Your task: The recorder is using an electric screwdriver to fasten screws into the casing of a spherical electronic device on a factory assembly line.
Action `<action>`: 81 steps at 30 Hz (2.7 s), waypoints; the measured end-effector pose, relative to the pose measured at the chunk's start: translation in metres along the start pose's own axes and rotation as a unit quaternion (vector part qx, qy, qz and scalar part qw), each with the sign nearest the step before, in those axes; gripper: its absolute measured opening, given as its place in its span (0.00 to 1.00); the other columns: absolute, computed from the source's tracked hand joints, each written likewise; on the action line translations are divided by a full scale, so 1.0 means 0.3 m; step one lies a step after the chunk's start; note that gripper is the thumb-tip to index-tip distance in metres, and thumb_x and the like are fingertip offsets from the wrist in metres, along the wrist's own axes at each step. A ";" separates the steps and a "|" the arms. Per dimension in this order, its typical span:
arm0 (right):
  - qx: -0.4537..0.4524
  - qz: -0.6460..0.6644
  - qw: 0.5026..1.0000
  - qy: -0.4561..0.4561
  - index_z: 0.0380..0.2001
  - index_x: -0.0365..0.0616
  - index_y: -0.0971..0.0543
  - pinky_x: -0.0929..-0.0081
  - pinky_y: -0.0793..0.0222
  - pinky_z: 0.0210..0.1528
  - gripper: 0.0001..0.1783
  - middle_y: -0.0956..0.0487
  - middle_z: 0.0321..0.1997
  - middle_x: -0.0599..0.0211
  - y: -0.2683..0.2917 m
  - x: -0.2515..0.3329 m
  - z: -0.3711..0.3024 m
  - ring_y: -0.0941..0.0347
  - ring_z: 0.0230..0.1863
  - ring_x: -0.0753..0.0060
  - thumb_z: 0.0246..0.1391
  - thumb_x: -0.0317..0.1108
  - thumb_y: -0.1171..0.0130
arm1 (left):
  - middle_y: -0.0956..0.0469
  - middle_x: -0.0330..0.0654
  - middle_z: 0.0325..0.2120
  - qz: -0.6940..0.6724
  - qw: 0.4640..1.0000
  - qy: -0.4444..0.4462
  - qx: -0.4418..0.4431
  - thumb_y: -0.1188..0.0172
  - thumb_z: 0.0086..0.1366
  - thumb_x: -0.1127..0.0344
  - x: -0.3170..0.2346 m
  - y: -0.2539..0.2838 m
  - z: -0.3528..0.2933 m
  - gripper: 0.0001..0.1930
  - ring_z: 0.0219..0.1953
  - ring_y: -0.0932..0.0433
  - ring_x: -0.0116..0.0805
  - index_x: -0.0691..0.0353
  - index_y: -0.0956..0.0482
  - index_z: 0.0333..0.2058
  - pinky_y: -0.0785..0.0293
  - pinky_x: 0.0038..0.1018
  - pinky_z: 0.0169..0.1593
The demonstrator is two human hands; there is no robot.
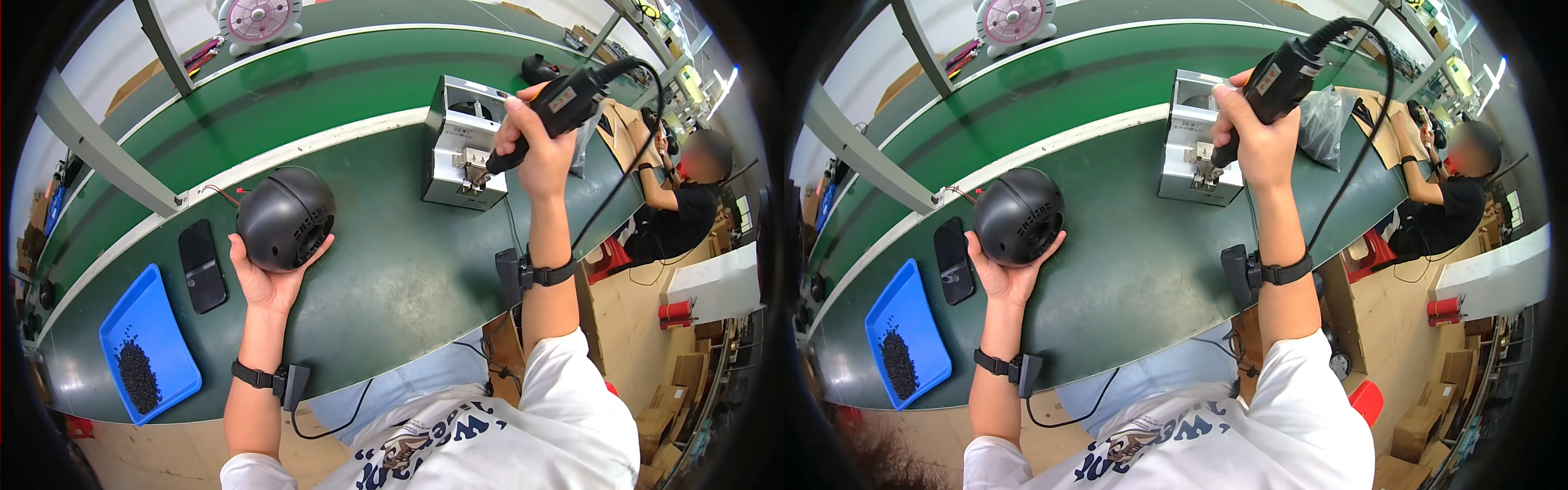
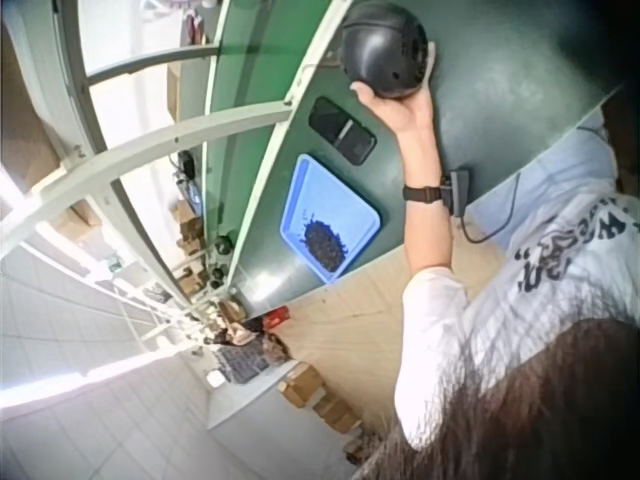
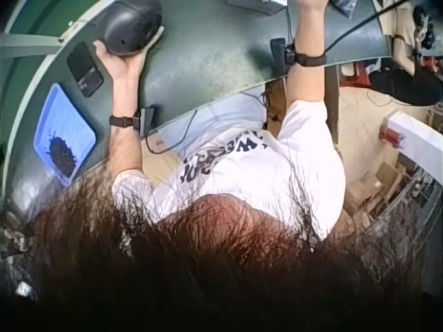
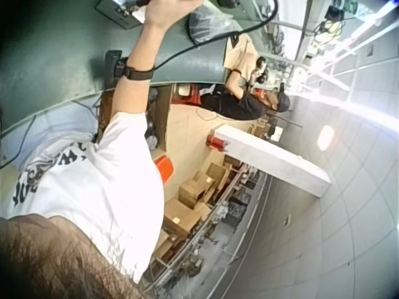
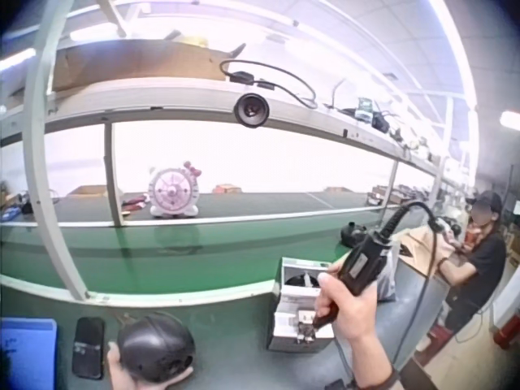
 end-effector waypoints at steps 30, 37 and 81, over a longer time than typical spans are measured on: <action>0.276 0.269 0.923 0.023 0.51 0.44 0.40 0.74 0.36 0.21 0.15 0.34 0.20 0.70 -0.715 0.245 -0.195 0.41 0.16 0.77 0.64 0.33 0.55 | 0.33 0.50 0.60 0.030 0.999 -0.021 0.024 0.33 0.55 0.38 -0.034 -0.035 -0.009 0.46 0.62 0.30 0.48 0.58 0.40 0.65 0.26 0.53 0.60; 0.276 0.232 0.933 -0.007 0.50 0.45 0.40 0.73 0.36 0.20 0.15 0.34 0.19 0.69 -0.733 0.207 -0.208 0.40 0.15 0.76 0.63 0.32 0.53 | 0.32 0.49 0.59 0.030 0.999 -0.027 0.028 0.33 0.56 0.39 -0.040 -0.028 -0.006 0.45 0.62 0.30 0.46 0.58 0.40 0.65 0.27 0.52 0.61; 0.289 0.271 0.917 -0.037 0.49 0.40 0.37 0.71 0.36 0.16 0.19 0.33 0.17 0.68 -0.766 0.179 -0.234 0.39 0.11 0.76 0.56 0.22 0.45 | 0.34 0.44 0.64 0.030 0.997 0.009 0.076 0.36 0.53 0.34 -0.009 -0.063 -0.025 0.47 0.66 0.36 0.41 0.52 0.39 0.66 0.39 0.49 0.68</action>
Point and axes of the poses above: each hand's wrist, its own z-axis towards the middle knuckle, its own y-axis out of the back of the hand, x = y × z, the point moved 9 cm from there along z, towards the middle knuckle
